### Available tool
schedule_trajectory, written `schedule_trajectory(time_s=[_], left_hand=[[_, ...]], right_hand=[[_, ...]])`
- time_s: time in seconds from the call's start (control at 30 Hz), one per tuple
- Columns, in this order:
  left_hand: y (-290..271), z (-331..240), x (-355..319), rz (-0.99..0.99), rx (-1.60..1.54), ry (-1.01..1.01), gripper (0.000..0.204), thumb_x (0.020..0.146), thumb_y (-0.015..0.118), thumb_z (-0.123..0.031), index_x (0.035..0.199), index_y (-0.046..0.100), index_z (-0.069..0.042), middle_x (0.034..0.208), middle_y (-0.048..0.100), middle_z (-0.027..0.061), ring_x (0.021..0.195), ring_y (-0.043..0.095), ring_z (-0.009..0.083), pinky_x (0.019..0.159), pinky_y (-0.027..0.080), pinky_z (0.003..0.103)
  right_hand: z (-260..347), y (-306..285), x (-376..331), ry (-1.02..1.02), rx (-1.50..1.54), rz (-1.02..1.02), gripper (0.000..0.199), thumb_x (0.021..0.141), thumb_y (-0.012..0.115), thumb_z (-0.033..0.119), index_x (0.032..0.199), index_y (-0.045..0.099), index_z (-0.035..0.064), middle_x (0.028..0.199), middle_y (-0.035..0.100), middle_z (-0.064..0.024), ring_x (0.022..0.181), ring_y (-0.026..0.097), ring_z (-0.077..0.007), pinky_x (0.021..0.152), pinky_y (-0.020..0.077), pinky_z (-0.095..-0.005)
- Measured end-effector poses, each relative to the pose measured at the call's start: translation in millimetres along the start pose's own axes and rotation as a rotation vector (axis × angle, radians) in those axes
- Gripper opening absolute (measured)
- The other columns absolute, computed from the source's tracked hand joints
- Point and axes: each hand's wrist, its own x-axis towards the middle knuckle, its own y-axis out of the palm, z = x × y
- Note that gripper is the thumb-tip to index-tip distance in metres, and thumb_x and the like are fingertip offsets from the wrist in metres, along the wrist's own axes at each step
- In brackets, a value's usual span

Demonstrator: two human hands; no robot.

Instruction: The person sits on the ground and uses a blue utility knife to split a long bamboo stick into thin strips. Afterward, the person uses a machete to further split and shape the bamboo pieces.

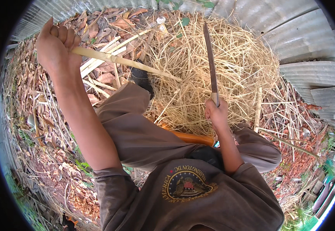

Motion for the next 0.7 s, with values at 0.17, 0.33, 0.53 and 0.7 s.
schedule_trajectory(time_s=[0.17,0.33,0.53,0.7], left_hand=[[-9.3,6.9,8.5,-0.009,-0.005,0.005,0.043,0.1,0.04,-0.012,0.06,0.023,-0.015,0.055,0.015,-0.0024,0.048,0.014,0.0108,0.045,0.016,0.029],[-7.1,10.1,15.4,-0.067,0.028,-0.002,0.028,0.098,0.043,-0.011,0.071,0.04,-0.006,0.053,0.02,-0.0027,0.047,0.019,0.0095,0.045,0.018,0.028],[-12.5,14.6,23.2,-0.121,0.031,-0.023,0.028,0.094,0.046,-0.008,0.114,0.052,0.012,0.055,0.028,-0.0009,0.047,0.024,0.009,0.045,0.02,0.027],[-24.4,24.6,35.0,-0.147,0.072,0.052,0.04,0.094,0.046,-0.007,0.128,0.045,0.014,0.057,0.03,0.0,0.048,0.026,0.0095,0.047,0.023,0.027]], right_hand=[[-10.5,23.9,26.1,-0.452,-0.043,-0.03,0.015,0.086,0.058,0.004,0.073,0.051,0.0031,0.054,0.047,-0.0008,0.043,0.042,-0.0077,0.039,0.0354,-0.0251],[-171.5,28.8,62.4,-0.177,-0.733,0.063,0.017,0.083,0.059,0.011,0.072,0.054,-0.0006,0.057,0.053,-0.0069,0.044,0.048,-0.0145,0.042,0.0383,-0.03],[-170.3,27.4,58.0,0.313,-0.514,0.137,0.02,0.082,0.058,0.015,0.068,0.055,0.0011,0.053,0.051,-0.0064,0.045,0.052,-0.0166,0.044,0.0394,-0.0329],[-117.6,39.2,46.6,-0.002,-0.386,0.111,0.017,0.083,0.058,0.015,0.073,0.055,0.0016,0.056,0.052,-0.0043,0.048,0.049,-0.0148,0.047,0.0393,-0.0336]])
